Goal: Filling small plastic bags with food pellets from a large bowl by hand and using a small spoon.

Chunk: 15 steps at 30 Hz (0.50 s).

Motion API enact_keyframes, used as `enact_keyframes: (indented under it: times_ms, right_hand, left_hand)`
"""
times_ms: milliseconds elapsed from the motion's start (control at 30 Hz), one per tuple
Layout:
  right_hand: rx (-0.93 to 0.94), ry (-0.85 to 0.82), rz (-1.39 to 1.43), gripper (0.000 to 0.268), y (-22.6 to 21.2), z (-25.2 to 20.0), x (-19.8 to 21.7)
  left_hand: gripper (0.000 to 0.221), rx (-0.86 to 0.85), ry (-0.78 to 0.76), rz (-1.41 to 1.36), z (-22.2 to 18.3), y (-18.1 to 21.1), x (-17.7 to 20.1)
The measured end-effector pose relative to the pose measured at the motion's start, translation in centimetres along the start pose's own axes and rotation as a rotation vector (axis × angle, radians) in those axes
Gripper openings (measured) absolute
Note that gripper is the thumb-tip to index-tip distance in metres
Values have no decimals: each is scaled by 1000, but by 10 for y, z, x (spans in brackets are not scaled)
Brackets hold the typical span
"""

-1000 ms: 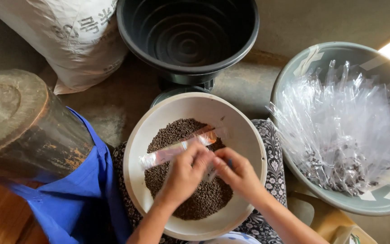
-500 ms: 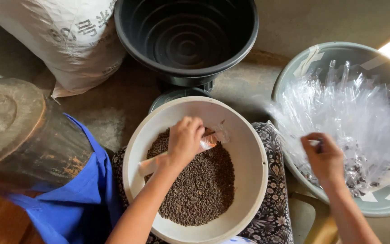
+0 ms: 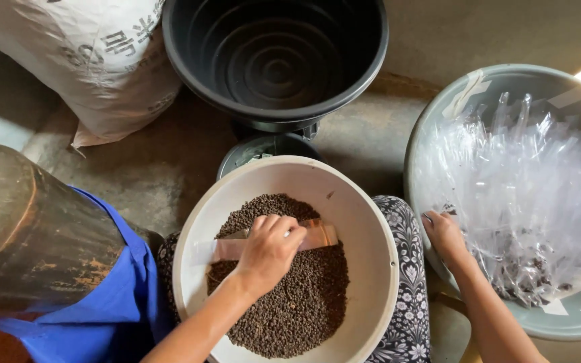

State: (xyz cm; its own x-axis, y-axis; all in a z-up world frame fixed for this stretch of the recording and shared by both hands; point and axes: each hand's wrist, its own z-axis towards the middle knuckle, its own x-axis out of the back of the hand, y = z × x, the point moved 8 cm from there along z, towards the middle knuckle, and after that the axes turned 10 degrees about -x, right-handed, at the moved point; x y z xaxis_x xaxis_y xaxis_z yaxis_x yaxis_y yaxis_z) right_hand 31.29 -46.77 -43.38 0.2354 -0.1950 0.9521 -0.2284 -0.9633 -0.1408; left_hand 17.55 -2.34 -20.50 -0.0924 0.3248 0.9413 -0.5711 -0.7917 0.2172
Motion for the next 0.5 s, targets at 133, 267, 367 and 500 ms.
enact_keyframes:
  times_ms: [133, 267, 367, 500]
  right_hand:
    - [-23, -45, -59, 33, 15, 38, -33]
    - [-27, -18, 32, 41, -6, 36, 0]
    - [-39, 54, 243, 54, -58, -15, 91]
    - [85, 88, 991, 35, -141, -116, 217]
  left_hand:
    - [10, -86, 87, -120, 28, 32, -15]
    - [5, -114, 154, 26, 43, 47, -30]
    - [7, -53, 115, -106, 42, 40, -28]
    - [13, 310, 183, -756, 36, 10, 25]
